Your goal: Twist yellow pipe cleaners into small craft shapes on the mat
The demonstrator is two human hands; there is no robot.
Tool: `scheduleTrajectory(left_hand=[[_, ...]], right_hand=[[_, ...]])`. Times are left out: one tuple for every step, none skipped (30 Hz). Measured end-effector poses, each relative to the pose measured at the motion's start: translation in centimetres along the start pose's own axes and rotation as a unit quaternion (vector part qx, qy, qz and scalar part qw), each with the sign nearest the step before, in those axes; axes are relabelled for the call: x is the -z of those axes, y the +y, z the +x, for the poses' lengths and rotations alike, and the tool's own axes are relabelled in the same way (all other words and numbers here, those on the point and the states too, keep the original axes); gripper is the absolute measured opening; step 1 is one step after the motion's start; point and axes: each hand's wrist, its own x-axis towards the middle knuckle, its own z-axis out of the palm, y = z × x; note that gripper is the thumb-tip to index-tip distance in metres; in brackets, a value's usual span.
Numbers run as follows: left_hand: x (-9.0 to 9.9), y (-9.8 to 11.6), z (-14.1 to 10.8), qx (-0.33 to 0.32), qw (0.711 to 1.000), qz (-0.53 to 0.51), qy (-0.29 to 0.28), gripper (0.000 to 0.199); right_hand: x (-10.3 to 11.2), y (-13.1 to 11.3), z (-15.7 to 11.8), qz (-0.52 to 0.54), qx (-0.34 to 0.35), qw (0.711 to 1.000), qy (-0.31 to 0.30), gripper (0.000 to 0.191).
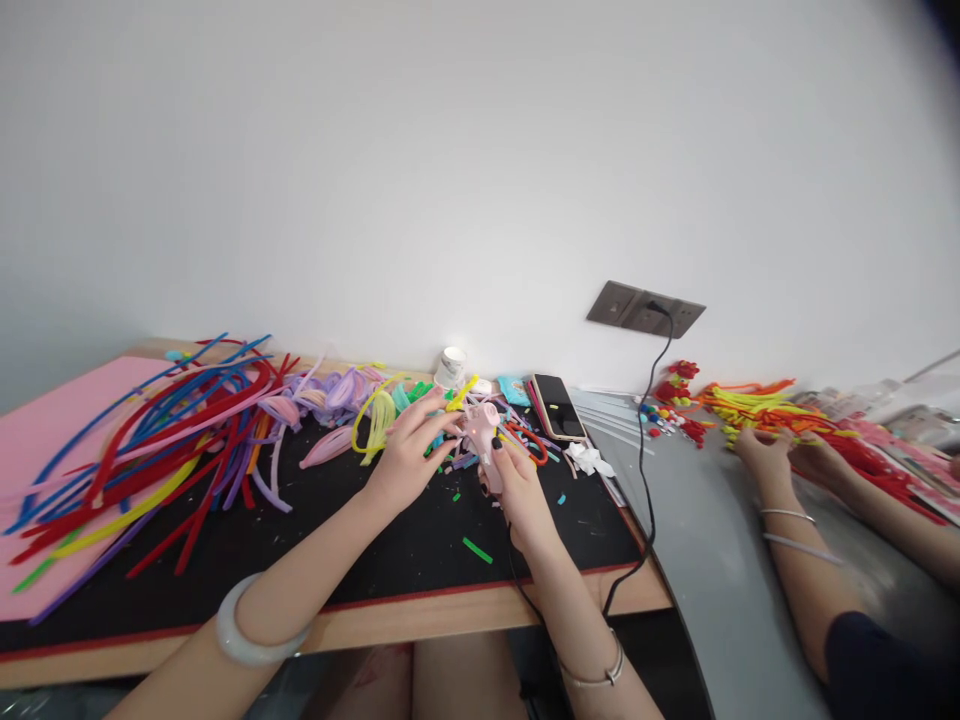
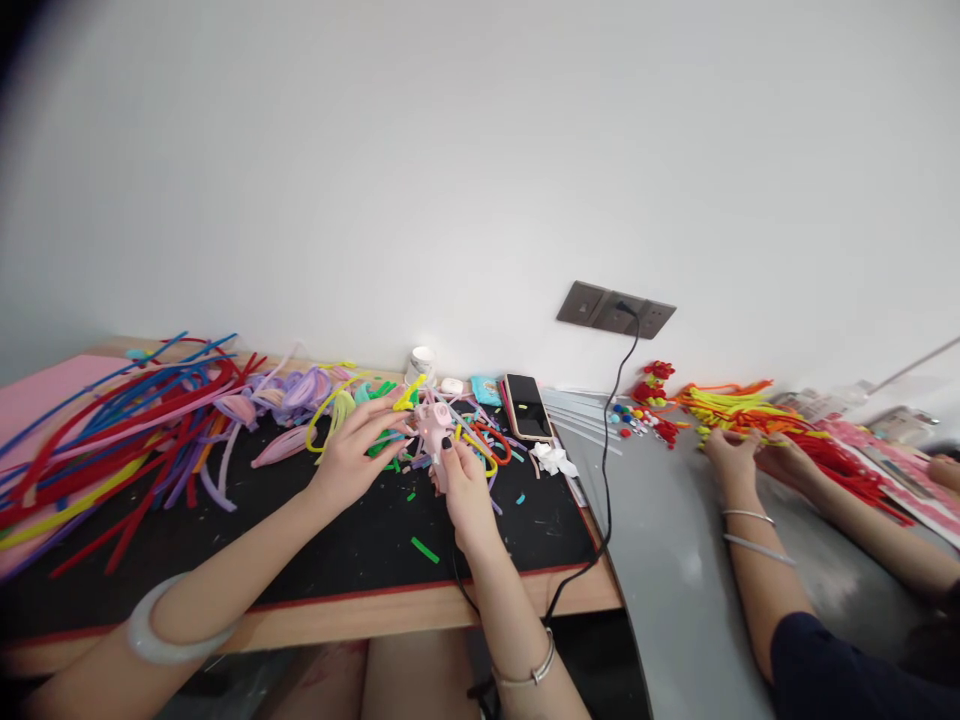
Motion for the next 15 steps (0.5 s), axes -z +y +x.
scheduleTrajectory(left_hand=[[0.0, 0.0, 0.0, -0.003, 1.0, -0.002, -0.003, 0.027], [0.0, -0.1, 0.0, -0.005, 1.0, -0.004, -0.004, 0.027], [-0.1, -0.2, 0.0, -0.01, 1.0, -0.003, -0.005, 0.027], [-0.1, -0.2, 0.0, -0.016, 1.0, 0.002, -0.005, 0.027], [-0.1, -0.3, 0.0, -0.024, 1.0, 0.013, -0.005, 0.027], [-0.1, -0.4, 0.0, -0.034, 0.999, 0.03, -0.004, 0.027], [-0.1, -0.5, 0.0, -0.047, 0.998, 0.053, -0.001, 0.026], [-0.1, -0.6, 0.0, -0.06, 0.995, 0.078, 0.005, 0.025], [-0.1, -0.7, 0.0, -0.072, 0.992, 0.104, 0.013, 0.024], [-0.1, -0.9, 0.0, -0.081, 0.988, 0.129, 0.022, 0.023], [0.0, -0.9, 0.0, -0.086, 0.984, 0.15, 0.033, 0.022], [0.1, -1.0, 0.1, -0.086, 0.981, 0.166, 0.045, 0.022], [0.2, -1.1, 0.1, -0.081, 0.979, 0.178, 0.061, 0.021], [0.3, -1.2, 0.2, -0.073, 0.976, 0.188, 0.077, 0.021], [0.4, -1.3, 0.3, -0.062, 0.974, 0.195, 0.094, 0.021]], right_hand=[[0.0, -0.1, 0.0, -0.002, 0.0, 1.0, 0.001, 0.026], [-0.1, -0.2, -0.1, -0.003, 0.0, 1.0, 0.002, 0.026], [-0.1, -0.3, -0.1, -0.002, 0.0, 1.0, 0.002, 0.026], [-0.1, -0.3, -0.1, -0.001, -0.001, 1.0, 0.001, 0.026], [-0.1, -0.3, -0.1, 0.001, -0.002, 1.0, 0.001, 0.026], [-0.1, -0.2, -0.1, 0.003, -0.003, 1.0, 0.001, 0.025], [0.0, -0.1, -0.1, 0.005, -0.004, 1.0, 0.0, 0.025], [0.1, 0.0, -0.1, 0.008, -0.006, 1.0, -0.001, 0.025], [0.2, 0.1, 0.0, 0.011, -0.006, 1.0, -0.001, 0.026], [0.3, 0.2, 0.0, 0.015, -0.007, 1.0, -0.001, 0.026], [0.4, 0.3, 0.1, 0.021, -0.01, 1.0, 0.0, 0.026], [0.6, 0.4, 0.2, 0.028, -0.014, 1.0, 0.001, 0.026], [0.8, 0.5, 0.2, 0.037, -0.02, 0.999, 0.002, 0.026], [1.0, 0.5, 0.3, 0.048, -0.029, 0.998, 0.005, 0.026], [1.2, 0.5, 0.3, 0.061, -0.039, 0.997, 0.009, 0.027]])
